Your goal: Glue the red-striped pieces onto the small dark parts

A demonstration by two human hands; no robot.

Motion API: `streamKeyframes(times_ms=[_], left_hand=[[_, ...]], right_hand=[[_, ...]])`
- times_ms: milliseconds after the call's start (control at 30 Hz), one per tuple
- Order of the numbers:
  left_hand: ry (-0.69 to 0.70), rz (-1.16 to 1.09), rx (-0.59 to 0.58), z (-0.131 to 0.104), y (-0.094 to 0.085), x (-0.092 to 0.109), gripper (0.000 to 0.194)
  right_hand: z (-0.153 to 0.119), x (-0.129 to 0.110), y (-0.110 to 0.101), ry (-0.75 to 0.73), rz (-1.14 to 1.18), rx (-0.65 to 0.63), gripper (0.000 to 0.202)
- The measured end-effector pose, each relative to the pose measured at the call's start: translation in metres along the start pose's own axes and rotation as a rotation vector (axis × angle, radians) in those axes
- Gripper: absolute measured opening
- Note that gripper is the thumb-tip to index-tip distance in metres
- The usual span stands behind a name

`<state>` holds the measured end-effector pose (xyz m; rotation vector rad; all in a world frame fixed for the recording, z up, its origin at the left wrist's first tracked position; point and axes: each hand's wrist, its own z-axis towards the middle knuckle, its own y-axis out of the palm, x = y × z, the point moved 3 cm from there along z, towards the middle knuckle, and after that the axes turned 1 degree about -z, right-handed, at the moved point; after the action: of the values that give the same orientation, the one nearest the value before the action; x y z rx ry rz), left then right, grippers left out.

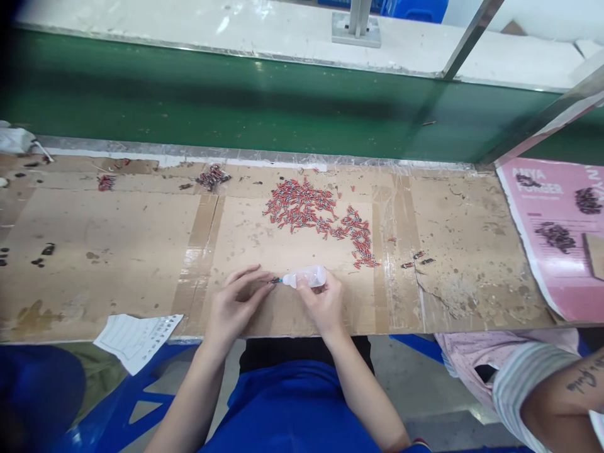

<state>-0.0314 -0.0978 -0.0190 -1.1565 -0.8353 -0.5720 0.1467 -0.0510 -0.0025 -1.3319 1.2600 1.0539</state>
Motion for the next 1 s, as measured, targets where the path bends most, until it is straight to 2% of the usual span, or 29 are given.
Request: streamKeyframes(times_ms=[233, 633, 867, 1000], left_hand=[[-0.009, -0.011, -0.016, 0.0019, -0.0022, 0.0029, 0.012], [-0.051, -0.045, -0.021, 0.0019, -0.0022, 0.0039, 0.012], [-0.04, -0.042, -0.006, 0.0023, -0.0019, 0.0033, 0.011], [-0.039, -0.02, 0.0, 0.0011, -0.0009, 0.0034, 0.01]], right_hand=[[0.0004, 0.0014, 0.0002, 0.008, -0.026, -0.034, 0.021], [-0.0005, 0.0018, -0.0028, 0.009, 0.009, 0.017, 0.02], [-0.0001, 0.0003, -0.0006, 0.005, 0.004, -0.049, 0.02], [0.0003, -0.0001, -0.0014, 0.008, -0.007, -0.033, 0.021]])
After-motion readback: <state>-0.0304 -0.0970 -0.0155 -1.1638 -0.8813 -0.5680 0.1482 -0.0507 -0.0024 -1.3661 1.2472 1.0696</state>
